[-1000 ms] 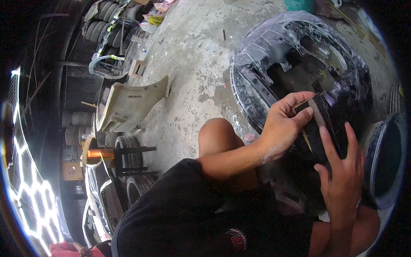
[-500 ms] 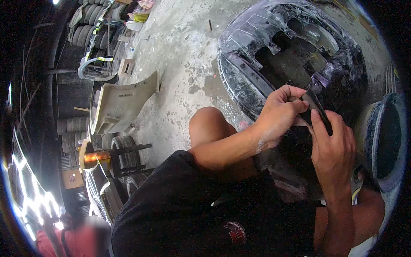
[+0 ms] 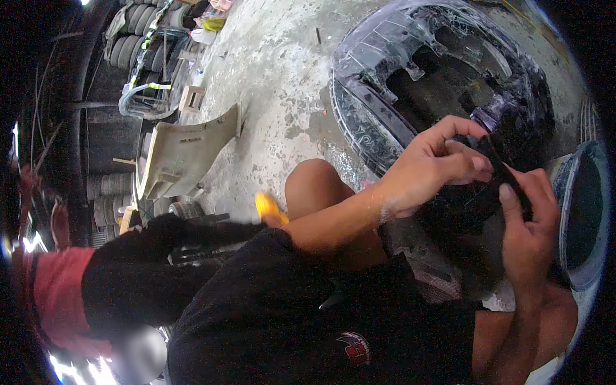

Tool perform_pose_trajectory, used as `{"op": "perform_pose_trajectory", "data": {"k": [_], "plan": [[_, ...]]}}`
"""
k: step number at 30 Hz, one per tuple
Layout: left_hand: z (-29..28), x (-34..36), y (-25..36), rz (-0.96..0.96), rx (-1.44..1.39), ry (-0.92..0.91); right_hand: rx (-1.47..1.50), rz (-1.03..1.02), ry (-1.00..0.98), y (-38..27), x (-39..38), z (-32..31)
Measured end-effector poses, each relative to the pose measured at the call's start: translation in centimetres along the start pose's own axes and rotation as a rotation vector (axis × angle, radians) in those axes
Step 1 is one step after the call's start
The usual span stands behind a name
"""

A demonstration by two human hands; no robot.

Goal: Sand down a black plastic car bumper or trim piece using sandpaper and water.

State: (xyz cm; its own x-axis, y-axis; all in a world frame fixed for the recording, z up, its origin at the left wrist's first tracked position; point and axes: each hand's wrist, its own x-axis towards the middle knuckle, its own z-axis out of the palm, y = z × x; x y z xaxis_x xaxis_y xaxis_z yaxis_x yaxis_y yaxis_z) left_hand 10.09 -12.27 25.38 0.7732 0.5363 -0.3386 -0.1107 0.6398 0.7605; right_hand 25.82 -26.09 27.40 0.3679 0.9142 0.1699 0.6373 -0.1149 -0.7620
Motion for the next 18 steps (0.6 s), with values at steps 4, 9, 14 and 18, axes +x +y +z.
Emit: {"op": "perform_pose_trajectory", "data": {"k": [4,9,14,18], "plan": [[-0.2,0.5,-1.3,0.136,0.213,-0.065,0.186,0.119,-0.084,0.1,-0.8,-1.4],[-0.4,0.2,-1.5,0.183,0.363,-0.042,0.347,0.287,-0.201,-0.2,-1.2,-1.8],[0.0,0.0,-1.1,0.210,0.413,-0.006,0.495,0.413,-0.287,-0.3,-1.0,-2.0],[0.1,-0.1,-0.7,0.202,0.412,0.001,0.542,0.287,-0.242,-0.5,-1.1,-1.4]]}}
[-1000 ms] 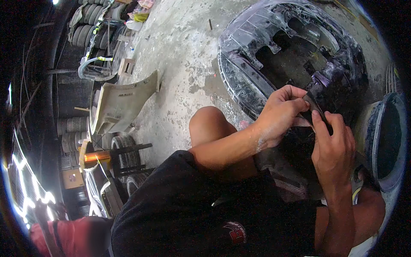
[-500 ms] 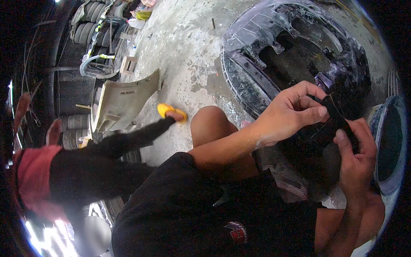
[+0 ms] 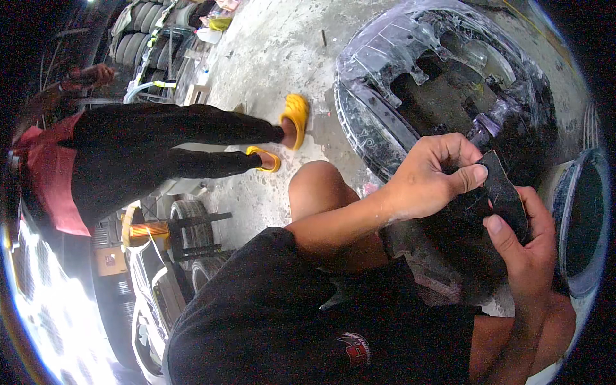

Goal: Sand down a black plastic car bumper or trim piece using sandpaper and water.

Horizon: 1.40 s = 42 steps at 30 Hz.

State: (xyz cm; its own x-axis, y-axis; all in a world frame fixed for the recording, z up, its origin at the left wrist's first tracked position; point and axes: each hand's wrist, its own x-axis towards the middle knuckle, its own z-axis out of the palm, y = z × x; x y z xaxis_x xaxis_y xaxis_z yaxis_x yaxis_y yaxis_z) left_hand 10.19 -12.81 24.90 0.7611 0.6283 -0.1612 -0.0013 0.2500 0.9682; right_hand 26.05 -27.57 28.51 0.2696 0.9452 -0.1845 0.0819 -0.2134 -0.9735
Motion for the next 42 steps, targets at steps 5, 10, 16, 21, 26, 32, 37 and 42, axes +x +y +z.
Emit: {"op": "perform_pose_trajectory", "data": {"k": [5,10,16,21,26,32,37,42], "plan": [[0.0,-0.2,0.3,0.007,-0.063,-0.027,0.029,0.028,0.045,-0.5,-0.1,1.1],[0.0,-0.1,0.0,0.057,-0.011,-0.005,0.002,0.113,0.059,0.7,0.0,0.7],[0.0,0.0,0.0,0.064,-0.002,-0.028,-0.041,0.043,0.135,1.1,-0.3,1.1],[0.2,0.1,0.1,0.104,-0.131,-0.091,-0.079,0.001,0.133,0.9,-0.3,0.8],[0.1,0.0,0.4,0.116,-0.089,-0.133,-0.063,0.010,0.137,0.6,-0.3,1.2],[0.1,0.5,0.1,0.090,-0.305,-0.036,-0.073,0.005,0.198,0.9,-0.7,0.4],[-0.5,1.1,0.2,0.009,-0.290,0.031,-0.183,-0.047,0.245,0.7,-1.6,-0.3],[-0.6,1.4,0.5,-0.226,-0.311,0.080,-0.713,-0.400,0.198,-1.7,-2.7,-0.2]]}}
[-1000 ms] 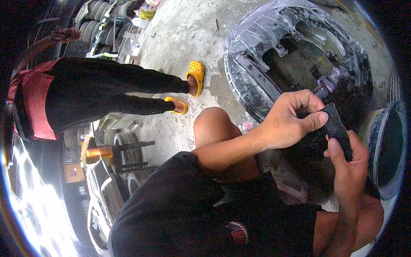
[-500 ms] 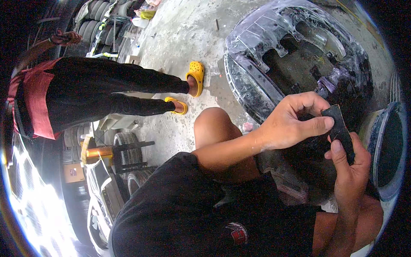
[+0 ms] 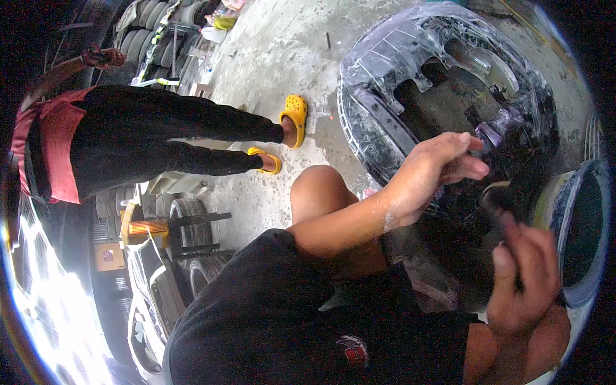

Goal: Sand down a black plastic car bumper or trim piece using sandpaper and water.

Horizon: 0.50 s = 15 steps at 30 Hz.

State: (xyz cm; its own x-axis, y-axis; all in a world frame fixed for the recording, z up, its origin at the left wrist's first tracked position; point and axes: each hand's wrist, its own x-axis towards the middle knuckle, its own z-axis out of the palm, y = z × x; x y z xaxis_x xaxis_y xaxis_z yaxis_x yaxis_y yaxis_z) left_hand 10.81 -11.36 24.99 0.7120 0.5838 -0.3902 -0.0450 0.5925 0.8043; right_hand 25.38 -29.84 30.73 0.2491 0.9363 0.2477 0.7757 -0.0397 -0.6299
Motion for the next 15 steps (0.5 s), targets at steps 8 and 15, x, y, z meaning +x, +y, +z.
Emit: {"op": "perform_pose_trajectory", "data": {"k": [8,15], "plan": [[-0.2,0.8,-0.4,-0.124,-0.079,0.054,0.023,-0.476,-0.027,-1.7,0.4,3.0],[-0.7,1.9,-1.1,-0.183,-0.102,0.028,0.089,-0.501,-0.130,-1.8,-0.4,4.0]]}}
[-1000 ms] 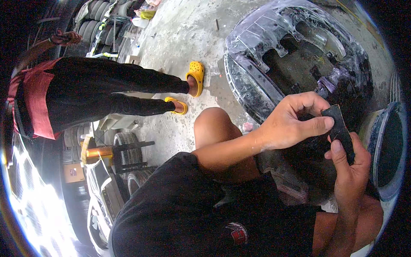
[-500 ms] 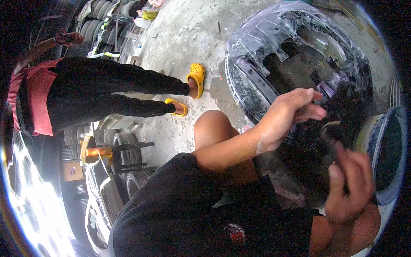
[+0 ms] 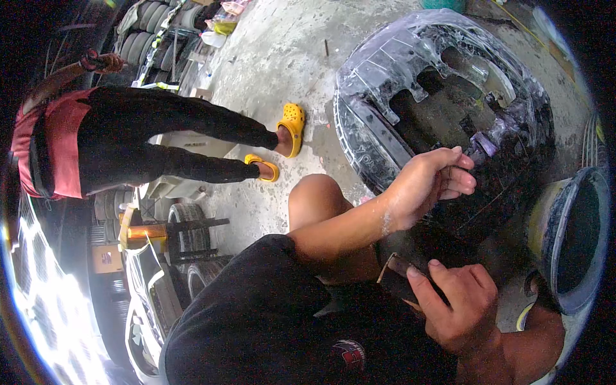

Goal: Sand down a black plastic car bumper or trim piece using sandpaper and water.

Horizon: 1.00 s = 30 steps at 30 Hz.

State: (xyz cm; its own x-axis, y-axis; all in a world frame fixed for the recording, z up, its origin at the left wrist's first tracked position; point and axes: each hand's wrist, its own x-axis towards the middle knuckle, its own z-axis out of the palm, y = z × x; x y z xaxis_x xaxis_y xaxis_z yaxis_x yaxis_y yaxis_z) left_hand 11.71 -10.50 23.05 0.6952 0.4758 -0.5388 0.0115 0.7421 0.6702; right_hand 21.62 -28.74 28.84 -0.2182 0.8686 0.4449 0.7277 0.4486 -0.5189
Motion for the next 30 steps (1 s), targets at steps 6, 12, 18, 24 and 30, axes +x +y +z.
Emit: {"op": "perform_pose_trajectory", "data": {"k": [6,12,18,24,30], "plan": [[-1.0,1.5,-1.2,-0.057,-0.032,0.053,-0.043,0.037,0.005,0.5,0.0,-0.2],[-1.3,0.7,-0.6,0.014,-0.017,0.095,-0.021,-0.005,-0.010,0.4,0.2,0.1],[-0.1,3.3,-3.2,-0.011,-0.019,0.053,-0.125,-0.007,-0.057,-0.6,-0.2,-1.4],[-1.1,2.3,-2.6,0.083,-0.015,0.107,-0.150,-0.022,-0.048,-0.7,0.7,-0.9],[-1.6,1.7,-1.8,0.033,0.002,0.119,-0.154,-0.023,-0.063,-0.1,0.8,-0.9]]}}
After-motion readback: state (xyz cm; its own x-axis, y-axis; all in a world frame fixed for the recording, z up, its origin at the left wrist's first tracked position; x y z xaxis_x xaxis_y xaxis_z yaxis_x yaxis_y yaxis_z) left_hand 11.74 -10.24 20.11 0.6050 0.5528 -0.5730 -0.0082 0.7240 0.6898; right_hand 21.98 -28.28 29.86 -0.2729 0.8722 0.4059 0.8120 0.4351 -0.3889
